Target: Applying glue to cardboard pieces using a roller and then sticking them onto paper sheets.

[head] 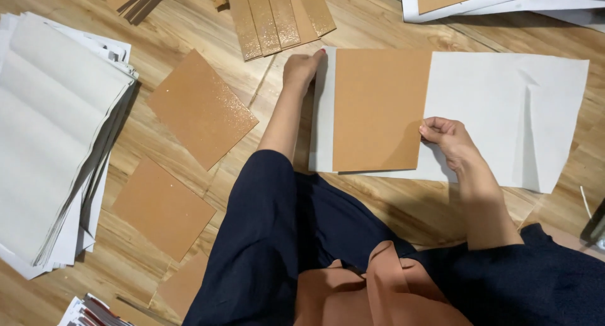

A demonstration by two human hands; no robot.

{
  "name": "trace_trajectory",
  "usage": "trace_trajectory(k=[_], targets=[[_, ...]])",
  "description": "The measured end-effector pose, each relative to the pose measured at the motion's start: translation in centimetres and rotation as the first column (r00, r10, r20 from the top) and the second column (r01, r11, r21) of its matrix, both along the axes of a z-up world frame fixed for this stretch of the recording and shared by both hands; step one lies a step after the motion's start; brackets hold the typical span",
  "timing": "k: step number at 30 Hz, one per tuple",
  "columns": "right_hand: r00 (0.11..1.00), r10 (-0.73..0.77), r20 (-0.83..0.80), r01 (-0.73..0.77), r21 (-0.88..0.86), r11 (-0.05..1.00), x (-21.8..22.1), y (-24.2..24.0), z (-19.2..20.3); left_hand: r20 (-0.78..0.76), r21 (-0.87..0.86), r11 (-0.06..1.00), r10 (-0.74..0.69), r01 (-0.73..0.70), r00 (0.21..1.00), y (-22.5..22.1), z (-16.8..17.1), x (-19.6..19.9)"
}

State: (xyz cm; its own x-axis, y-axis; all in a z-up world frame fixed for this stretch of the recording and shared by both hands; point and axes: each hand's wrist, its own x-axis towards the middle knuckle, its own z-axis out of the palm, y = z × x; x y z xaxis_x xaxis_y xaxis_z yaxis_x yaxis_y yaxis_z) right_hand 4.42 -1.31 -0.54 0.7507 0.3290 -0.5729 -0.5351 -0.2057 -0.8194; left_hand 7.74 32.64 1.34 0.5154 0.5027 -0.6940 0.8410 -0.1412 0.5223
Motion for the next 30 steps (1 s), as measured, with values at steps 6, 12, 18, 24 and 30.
trace_trajectory(k=[6,12,18,24,30], targets=[[1.0,-0.01,-0.002,0.01,-0.042,0.999,0.0,0.3,-0.6,0.304,0.037,0.994,0.088,-0.104,0.949,0.7,-2.9,0.8],[0.999,-0.038,-0.024,0.034,-0.149,0.988,0.1,1.3,0.0,0.336,0.206,0.978,-0.1,0.03,0.937,1.4,-1.9,-0.4],[0.998,-0.043,-0.049,0.028,-0.275,0.961,0.0,2.5,0.1,0.312,0.243,0.965,-0.176,0.1,0.934,2.2,-2.1,-0.2],[0.994,-0.059,-0.09,0.022,-0.364,0.931,-0.4,4.5,1.5,0.38,0.319,0.943,-0.224,0.1,0.897,2.4,-2.2,-0.3],[0.994,-0.072,-0.077,0.034,-0.41,0.911,-0.5,4.7,1.4,0.381,0.293,0.934,-0.312,0.206,0.87,2.7,-1.1,-0.6]])
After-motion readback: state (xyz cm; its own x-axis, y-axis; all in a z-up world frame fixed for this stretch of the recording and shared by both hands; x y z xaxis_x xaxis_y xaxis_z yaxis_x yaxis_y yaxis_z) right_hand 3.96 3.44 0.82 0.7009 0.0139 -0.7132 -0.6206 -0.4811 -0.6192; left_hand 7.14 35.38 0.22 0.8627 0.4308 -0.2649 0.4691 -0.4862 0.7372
